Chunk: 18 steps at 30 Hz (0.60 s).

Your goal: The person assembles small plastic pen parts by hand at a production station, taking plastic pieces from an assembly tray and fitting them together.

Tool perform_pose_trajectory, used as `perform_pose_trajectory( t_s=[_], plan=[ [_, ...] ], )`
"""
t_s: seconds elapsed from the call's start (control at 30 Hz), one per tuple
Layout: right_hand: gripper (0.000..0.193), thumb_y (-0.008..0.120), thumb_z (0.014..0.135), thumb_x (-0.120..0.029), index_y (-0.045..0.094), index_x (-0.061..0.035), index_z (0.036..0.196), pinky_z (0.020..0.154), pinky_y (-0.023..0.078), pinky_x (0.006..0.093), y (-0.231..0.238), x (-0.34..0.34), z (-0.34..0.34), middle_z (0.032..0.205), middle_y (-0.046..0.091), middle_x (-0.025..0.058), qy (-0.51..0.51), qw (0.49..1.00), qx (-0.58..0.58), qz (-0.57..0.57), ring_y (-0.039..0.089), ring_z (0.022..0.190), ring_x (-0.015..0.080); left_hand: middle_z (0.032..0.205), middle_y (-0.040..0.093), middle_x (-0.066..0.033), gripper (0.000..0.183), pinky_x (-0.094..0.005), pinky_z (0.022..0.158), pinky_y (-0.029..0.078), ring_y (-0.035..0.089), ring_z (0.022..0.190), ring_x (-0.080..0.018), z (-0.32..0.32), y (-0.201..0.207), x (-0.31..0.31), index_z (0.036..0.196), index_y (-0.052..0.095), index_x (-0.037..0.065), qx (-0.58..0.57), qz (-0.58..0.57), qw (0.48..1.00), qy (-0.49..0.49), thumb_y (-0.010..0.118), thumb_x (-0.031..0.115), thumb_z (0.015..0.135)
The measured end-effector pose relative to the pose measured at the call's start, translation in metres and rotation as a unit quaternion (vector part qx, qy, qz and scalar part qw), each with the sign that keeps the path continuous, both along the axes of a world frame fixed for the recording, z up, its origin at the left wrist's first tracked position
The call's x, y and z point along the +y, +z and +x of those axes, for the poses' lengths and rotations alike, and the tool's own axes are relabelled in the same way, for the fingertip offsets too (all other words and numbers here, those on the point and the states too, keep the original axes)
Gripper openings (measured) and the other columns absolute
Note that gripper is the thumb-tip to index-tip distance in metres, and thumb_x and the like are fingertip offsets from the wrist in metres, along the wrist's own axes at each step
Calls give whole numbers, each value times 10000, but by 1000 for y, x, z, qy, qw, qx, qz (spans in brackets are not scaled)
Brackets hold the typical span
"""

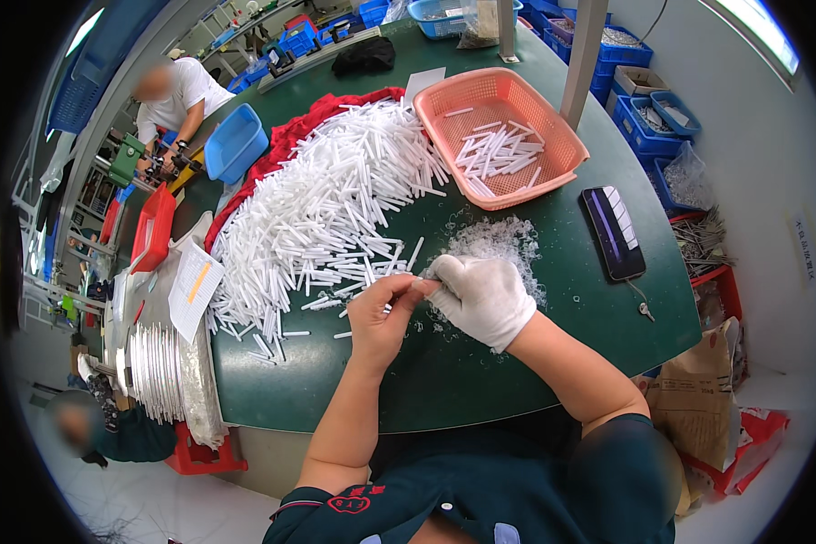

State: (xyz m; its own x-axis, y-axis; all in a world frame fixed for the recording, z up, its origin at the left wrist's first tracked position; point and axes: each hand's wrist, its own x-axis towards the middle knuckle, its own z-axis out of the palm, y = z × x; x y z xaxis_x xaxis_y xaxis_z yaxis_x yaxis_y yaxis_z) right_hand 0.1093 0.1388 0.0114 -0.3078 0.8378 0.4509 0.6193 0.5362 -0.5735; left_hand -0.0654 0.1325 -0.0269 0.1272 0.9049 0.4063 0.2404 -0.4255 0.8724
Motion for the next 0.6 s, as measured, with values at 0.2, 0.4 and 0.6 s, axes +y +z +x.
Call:
perform_pose_trajectory(
  t_s=[0.2,0.4,0.6],
  plan=[
    [268,622,848,-324,571,-71,775,523,452,439,-2,1,0,617,573,144,9,999,2,-36,586,594,360,794,670,-63,105,-240,619,473,610,661,-138,2,0,-1,915,649,24,-46,-28,999,-4,658,-5,815],
    [323,665,821,-342,572,-37,770,535,441,408,2,9,12,624,563,161,19,987,-11,-158,564,594,363,777,645,-32,118,-210,615,445,555,667,-71,-3,2,0,928,653,11,39,53,996,61,675,-12,814],
    [279,709,806,-269,601,-13,784,524,400,293,-3,9,11,599,498,56,64,949,158,-266,446,550,130,777,649,-66,140,-243,599,453,583,650,-143,-4,1,2,917,660,30,74,97,991,59,688,-11,785]
  ],
)
